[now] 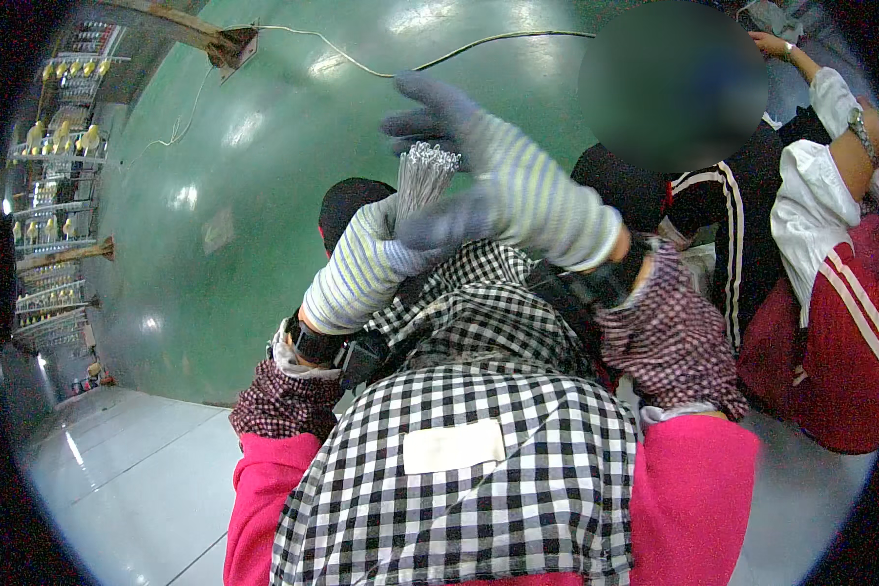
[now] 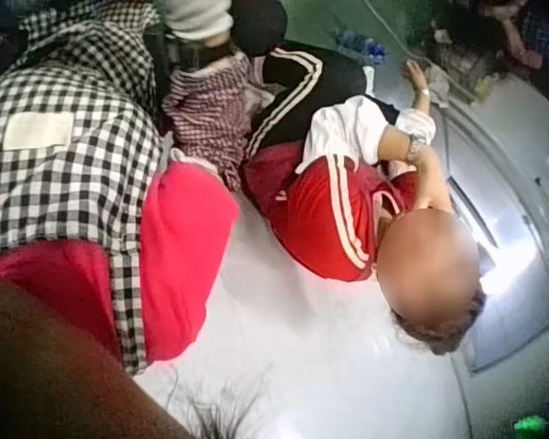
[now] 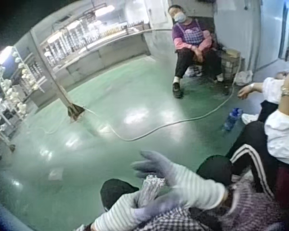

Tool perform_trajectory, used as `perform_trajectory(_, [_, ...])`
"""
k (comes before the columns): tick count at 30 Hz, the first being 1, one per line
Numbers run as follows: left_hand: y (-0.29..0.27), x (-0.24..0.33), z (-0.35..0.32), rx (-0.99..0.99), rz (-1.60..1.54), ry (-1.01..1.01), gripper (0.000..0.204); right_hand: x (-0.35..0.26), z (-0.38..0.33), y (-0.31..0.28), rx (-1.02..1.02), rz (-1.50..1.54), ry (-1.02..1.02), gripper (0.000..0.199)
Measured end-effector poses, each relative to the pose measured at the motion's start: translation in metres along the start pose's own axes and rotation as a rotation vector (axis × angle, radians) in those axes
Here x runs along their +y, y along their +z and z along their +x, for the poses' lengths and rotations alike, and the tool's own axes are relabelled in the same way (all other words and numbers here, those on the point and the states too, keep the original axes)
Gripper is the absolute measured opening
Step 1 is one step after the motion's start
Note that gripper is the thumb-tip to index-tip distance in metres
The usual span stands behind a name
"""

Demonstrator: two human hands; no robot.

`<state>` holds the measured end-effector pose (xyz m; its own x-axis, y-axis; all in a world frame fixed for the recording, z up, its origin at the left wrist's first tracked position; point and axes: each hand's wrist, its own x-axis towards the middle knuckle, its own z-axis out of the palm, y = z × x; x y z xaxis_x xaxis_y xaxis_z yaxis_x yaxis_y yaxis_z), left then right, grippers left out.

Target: Sorting and inspecting a bundle of thin metal filaments while sitting on a factory floor.

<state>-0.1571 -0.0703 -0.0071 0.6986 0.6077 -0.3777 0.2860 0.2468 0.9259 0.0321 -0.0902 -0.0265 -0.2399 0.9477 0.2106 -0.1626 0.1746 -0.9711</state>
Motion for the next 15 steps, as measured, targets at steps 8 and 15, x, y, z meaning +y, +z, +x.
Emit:
perform_trajectory(8, [0.021, -0.038, -0.003, 0.114, -0.103, 0.156, 0.036, -0.005, 0.000, 0.050, 0.383, 0.288, 0.149, 0.039])
perform_trajectory(15, [-0.008, -0.012, -0.012, -0.174, 0.112, -0.078, 0.052, 0.003, -0.002, 0.048, 0.362, 0.294, 0.146, 0.032])
